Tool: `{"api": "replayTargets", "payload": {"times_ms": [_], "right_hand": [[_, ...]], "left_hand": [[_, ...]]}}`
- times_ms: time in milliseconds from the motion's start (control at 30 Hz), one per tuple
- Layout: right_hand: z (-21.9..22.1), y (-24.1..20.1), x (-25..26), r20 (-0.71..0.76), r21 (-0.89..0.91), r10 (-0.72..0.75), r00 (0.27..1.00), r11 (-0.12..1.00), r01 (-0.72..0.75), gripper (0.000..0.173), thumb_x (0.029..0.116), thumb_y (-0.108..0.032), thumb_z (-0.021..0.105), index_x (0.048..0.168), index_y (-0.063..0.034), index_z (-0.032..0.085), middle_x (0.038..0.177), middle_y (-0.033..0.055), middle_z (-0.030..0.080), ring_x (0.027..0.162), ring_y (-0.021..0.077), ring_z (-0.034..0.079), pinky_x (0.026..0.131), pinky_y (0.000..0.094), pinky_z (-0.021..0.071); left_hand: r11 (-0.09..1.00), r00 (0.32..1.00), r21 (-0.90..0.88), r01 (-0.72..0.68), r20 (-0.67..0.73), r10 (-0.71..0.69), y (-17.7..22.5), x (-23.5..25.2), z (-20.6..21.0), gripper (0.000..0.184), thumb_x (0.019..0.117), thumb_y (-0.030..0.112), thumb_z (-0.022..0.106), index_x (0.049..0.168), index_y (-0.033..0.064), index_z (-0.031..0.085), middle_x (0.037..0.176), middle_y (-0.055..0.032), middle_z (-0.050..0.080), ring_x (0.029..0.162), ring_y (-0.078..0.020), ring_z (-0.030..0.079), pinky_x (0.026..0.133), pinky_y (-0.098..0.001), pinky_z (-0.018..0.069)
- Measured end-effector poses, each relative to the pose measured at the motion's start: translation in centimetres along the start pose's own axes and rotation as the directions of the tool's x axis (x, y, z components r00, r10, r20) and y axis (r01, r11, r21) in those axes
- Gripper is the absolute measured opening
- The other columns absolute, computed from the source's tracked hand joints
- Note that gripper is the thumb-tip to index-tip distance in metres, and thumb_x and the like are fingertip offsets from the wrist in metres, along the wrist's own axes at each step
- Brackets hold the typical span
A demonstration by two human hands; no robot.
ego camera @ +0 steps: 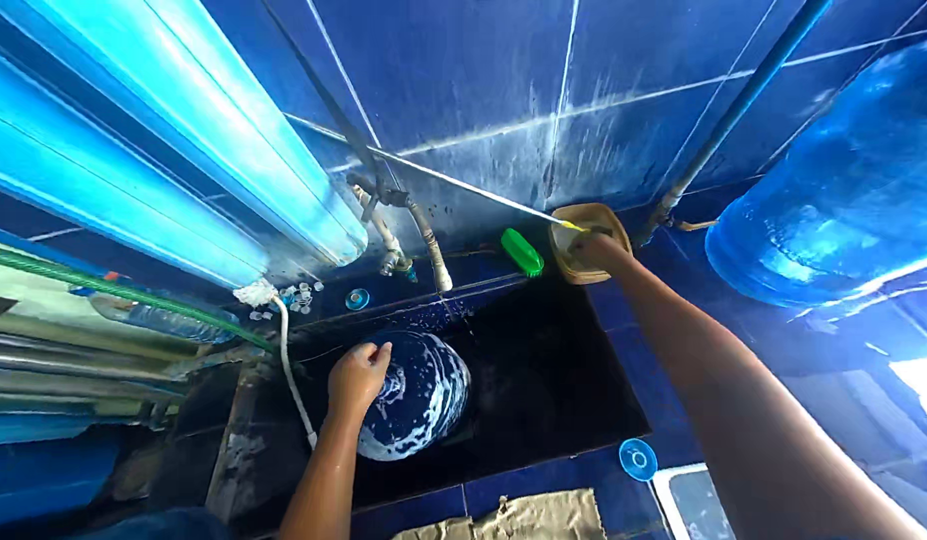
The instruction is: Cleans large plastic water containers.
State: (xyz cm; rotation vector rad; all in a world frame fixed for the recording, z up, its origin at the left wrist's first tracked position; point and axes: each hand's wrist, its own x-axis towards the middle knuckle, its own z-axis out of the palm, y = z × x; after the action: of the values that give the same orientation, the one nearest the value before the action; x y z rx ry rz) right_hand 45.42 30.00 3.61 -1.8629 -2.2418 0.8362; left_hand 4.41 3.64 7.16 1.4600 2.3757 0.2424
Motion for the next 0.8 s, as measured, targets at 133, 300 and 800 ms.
{"api": "replayTargets", "payload": {"times_ms": [133,300,800], "right_hand": [[-2.1,-8.6,1.0,-0.176,0.132,-0.166,0.97,0.973,0.19,0.033,0.1007,-0.023,0.059,0.129,-0.0073,0.068,0.133,0.0204,0.064,0.126,0.0401,0.059,0.104,0.0648,0.0463],[-2.4,-20.6,3.1,-0.093,0.084,-0.267,0.959,0.958,0.275,0.051,0.0969,-0.016,0.06,0.147,-0.0141,0.053,0.145,0.0206,0.055,0.133,0.0441,0.053,0.098,0.068,0.0477],[-13.0,-6.5,-5.4,-0.625,0.404,-0.104,0.773,0.804,0.436,0.035,0.1064,-0.016,0.05,0.139,-0.0038,0.057,0.115,0.0153,0.07,0.104,0.0221,0.068,0.093,0.0419,0.0553]], "left_hand": [[0.998,0.998,-0.025,-0.057,-0.021,0.056,2.8,-0.5,2.4,0.042,0.1078,0.034,0.05,0.109,-0.0026,0.071,0.111,-0.0223,0.07,0.107,-0.0367,0.068,0.096,-0.059,0.0502],[0.994,0.999,0.107,-0.016,-0.047,0.021,3.5,-0.7,3.1,0.039,0.1062,0.033,0.051,0.124,0.005,0.07,0.136,-0.0183,0.064,0.134,-0.0383,0.054,0.11,-0.0621,0.0393],[0.979,0.993,-0.188,-0.074,-0.106,0.055,1.9,-1.4,3.2,0.042,0.1074,0.038,0.047,0.118,0.0065,0.072,0.116,-0.0154,0.072,0.112,-0.0311,0.068,0.098,-0.0575,0.0499]]}}
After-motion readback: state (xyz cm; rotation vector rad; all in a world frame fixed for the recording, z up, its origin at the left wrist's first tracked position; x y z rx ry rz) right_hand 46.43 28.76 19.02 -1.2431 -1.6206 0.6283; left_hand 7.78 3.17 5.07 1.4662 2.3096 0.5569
